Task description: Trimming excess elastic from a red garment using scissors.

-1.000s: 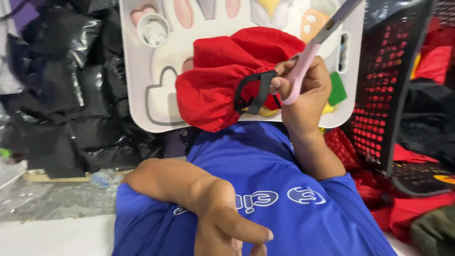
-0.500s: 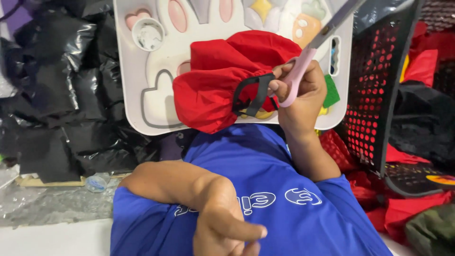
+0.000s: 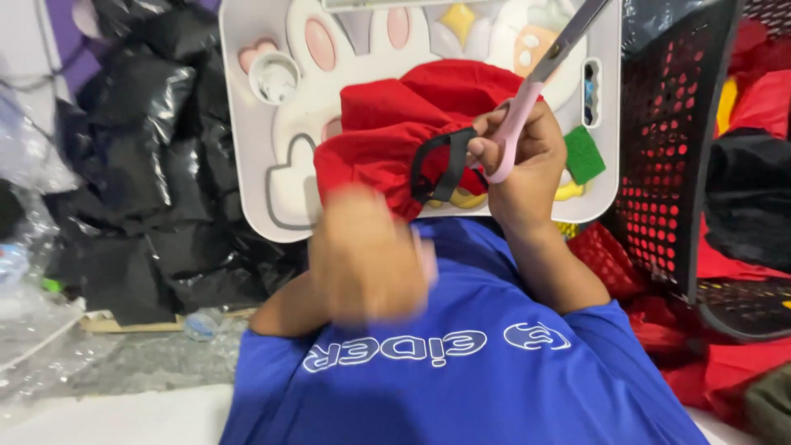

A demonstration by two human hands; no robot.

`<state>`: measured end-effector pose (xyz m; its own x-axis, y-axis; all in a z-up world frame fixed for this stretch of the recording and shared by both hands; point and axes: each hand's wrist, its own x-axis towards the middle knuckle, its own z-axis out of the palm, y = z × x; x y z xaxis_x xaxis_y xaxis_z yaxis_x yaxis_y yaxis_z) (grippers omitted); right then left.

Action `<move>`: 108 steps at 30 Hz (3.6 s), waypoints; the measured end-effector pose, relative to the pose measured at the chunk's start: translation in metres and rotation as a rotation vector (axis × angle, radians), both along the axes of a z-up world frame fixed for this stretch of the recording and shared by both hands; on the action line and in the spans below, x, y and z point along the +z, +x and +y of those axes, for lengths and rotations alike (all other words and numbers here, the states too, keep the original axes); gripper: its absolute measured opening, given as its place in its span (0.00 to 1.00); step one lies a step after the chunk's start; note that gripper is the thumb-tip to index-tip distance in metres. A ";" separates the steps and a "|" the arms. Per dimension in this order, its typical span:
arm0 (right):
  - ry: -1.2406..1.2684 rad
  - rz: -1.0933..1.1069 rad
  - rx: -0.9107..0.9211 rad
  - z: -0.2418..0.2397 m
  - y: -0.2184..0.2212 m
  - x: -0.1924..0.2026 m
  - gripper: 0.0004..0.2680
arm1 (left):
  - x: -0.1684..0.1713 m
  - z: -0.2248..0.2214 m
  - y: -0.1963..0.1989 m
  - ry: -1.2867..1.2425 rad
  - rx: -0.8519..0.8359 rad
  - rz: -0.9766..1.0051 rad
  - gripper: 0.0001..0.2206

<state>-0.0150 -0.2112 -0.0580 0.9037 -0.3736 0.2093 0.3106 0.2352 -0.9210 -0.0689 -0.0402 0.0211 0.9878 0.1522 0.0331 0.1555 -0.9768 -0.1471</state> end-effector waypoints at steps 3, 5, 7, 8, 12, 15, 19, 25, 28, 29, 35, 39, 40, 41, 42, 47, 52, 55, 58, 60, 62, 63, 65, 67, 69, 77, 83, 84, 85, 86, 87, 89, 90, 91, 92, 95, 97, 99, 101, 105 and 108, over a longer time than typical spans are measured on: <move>0.022 0.005 0.011 0.000 -0.001 0.004 0.15 | -0.007 0.023 0.075 -0.964 -0.952 -0.580 0.14; 0.009 0.012 0.025 0.000 -0.002 0.007 0.14 | -0.013 0.016 0.088 -0.986 -0.882 -0.326 0.21; -0.001 0.020 0.018 0.000 -0.002 0.012 0.14 | -0.014 0.014 0.092 -1.082 -0.866 -0.295 0.13; -0.010 0.032 0.017 -0.001 -0.003 0.013 0.14 | -0.015 0.013 0.092 -1.179 -0.842 -0.262 0.06; 0.033 0.042 0.083 -0.002 -0.005 0.013 0.12 | -0.013 0.015 0.096 -1.184 -0.836 -0.117 0.04; -0.015 0.053 0.085 -0.001 -0.007 0.017 0.11 | -0.015 0.012 0.098 -1.269 -0.823 -0.013 0.07; -0.164 0.109 -0.026 0.002 -0.010 0.029 0.10 | -0.018 0.016 0.094 -1.301 -0.772 -0.028 0.10; -0.399 0.042 0.023 0.006 -0.022 0.050 0.15 | -0.009 0.016 0.088 -1.324 -0.884 0.016 0.14; -0.357 0.073 0.115 0.002 -0.022 0.041 0.15 | -0.007 0.014 0.085 -1.348 -0.976 -0.036 0.15; -0.336 0.108 0.128 -0.001 -0.022 0.036 0.15 | -0.006 0.014 0.085 -1.322 -1.022 -0.116 0.14; -0.177 0.085 0.073 -0.006 -0.024 0.041 0.14 | -0.011 0.024 0.089 -1.231 -0.938 -0.564 0.12; -0.190 0.058 0.038 -0.014 -0.026 0.041 0.15 | 0.005 0.038 0.095 -1.267 -0.987 -0.628 0.10; -0.197 0.053 0.048 -0.014 -0.026 0.043 0.15 | 0.006 0.039 0.096 -1.268 -1.009 -0.612 0.10; -0.204 0.049 0.059 -0.013 -0.026 0.044 0.15 | 0.007 0.039 0.097 -1.270 -1.030 -0.596 0.11; -0.203 0.050 0.060 -0.013 -0.026 0.043 0.15 | 0.006 0.039 0.096 -1.269 -1.028 -0.596 0.11; -0.094 0.067 0.093 -0.008 -0.026 0.045 0.15 | 0.001 0.036 0.091 -1.044 -1.085 -0.558 0.10; -0.038 0.128 0.137 -0.013 -0.021 0.041 0.14 | 0.003 0.030 0.091 -1.156 -1.060 -0.425 0.03; 0.026 0.185 0.203 -0.013 -0.020 0.043 0.14 | -0.002 0.034 0.093 -1.363 -0.970 -0.151 0.06; 0.122 0.264 0.271 -0.012 -0.018 0.040 0.12 | -0.012 0.036 0.097 -1.612 -0.822 0.186 0.10; 0.161 0.294 0.312 -0.010 -0.017 0.037 0.11 | -0.013 0.036 0.098 -1.747 -0.715 0.346 0.10; 0.234 0.303 0.357 -0.007 -0.016 0.036 0.12 | -0.008 0.036 0.100 -1.833 -0.757 0.439 0.10; 0.232 0.301 0.362 -0.005 -0.015 0.038 0.12 | -0.008 0.036 0.100 -1.833 -0.756 0.432 0.10; 0.233 0.302 0.399 -0.003 -0.014 0.041 0.12 | -0.010 0.036 0.101 -1.690 -0.936 0.235 0.10; 0.218 0.316 0.370 -0.005 -0.013 0.036 0.12 | -0.009 0.035 0.099 -1.634 -0.949 0.154 0.11; 0.206 0.335 0.342 -0.007 -0.014 0.031 0.11 | -0.008 0.034 0.095 -1.578 -0.957 0.077 0.13; -0.266 0.230 0.025 -0.037 -0.017 0.023 0.08 | -0.003 0.047 0.090 -1.616 -0.770 -0.151 0.13; -1.122 0.287 -0.198 -0.095 -0.022 -0.012 0.10 | 0.013 0.063 0.083 -1.724 -0.834 -0.418 0.14; -1.121 0.285 -0.198 -0.102 -0.021 -0.023 0.10 | 0.009 0.062 0.085 -1.723 -0.835 -0.419 0.14; -1.295 0.350 -0.241 -0.108 -0.019 -0.034 0.09 | 0.004 0.061 0.088 -1.759 -0.847 -0.424 0.13; -1.471 0.416 -0.287 -0.116 -0.018 -0.045 0.09 | 0.000 0.060 0.090 -1.797 -0.861 -0.429 0.12; -1.471 0.415 -0.289 -0.120 -0.016 -0.055 0.09 | -0.003 0.058 0.092 -1.797 -0.863 -0.429 0.12; -1.637 0.475 -0.292 -0.127 -0.014 -0.076 0.09 | -0.008 0.054 0.095 -1.718 -0.861 -0.444 0.10; -1.637 0.477 -0.291 -0.125 -0.012 -0.076 0.09 | -0.009 0.053 0.095 -1.719 -0.860 -0.442 0.10; -1.623 0.548 -0.244 -0.122 -0.010 -0.075 0.07 | -0.010 0.053 0.095 -1.670 -0.874 -0.424 0.09; -1.608 0.617 -0.196 -0.120 -0.008 -0.075 0.06 | -0.011 0.053 0.095 -1.621 -0.888 -0.409 0.09; -1.678 0.668 -0.101 -0.131 -0.003 -0.088 0.07 | -0.012 0.049 0.092 -1.642 -0.852 -0.363 0.08; -1.712 0.700 -0.063 -0.130 0.002 -0.082 0.07 | -0.012 0.050 0.093 -1.635 -0.866 -0.345 0.08; -1.745 0.733 -0.025 -0.133 0.007 -0.080 0.07 | -0.013 0.049 0.093 -1.627 -0.880 -0.326 0.07; -1.738 0.718 0.033 -0.137 0.012 -0.082 0.08 | -0.014 0.048 0.091 -1.634 -0.864 -0.287 0.09; -1.880 0.671 -0.027 -0.148 0.025 -0.087 0.05 | -0.011 0.047 0.089 -1.646 -0.863 -0.243 0.10; -1.913 0.492 -0.102 -0.166 0.032 -0.100 0.05 | -0.010 0.044 0.087 -1.625 -0.862 -0.230 0.09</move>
<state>0.0166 -0.3767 -0.1584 0.9924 -0.0482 0.1131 -0.0596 -0.9933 0.0993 0.0183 0.0043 0.0112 0.7975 -0.3127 0.5160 -0.5222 0.0708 0.8499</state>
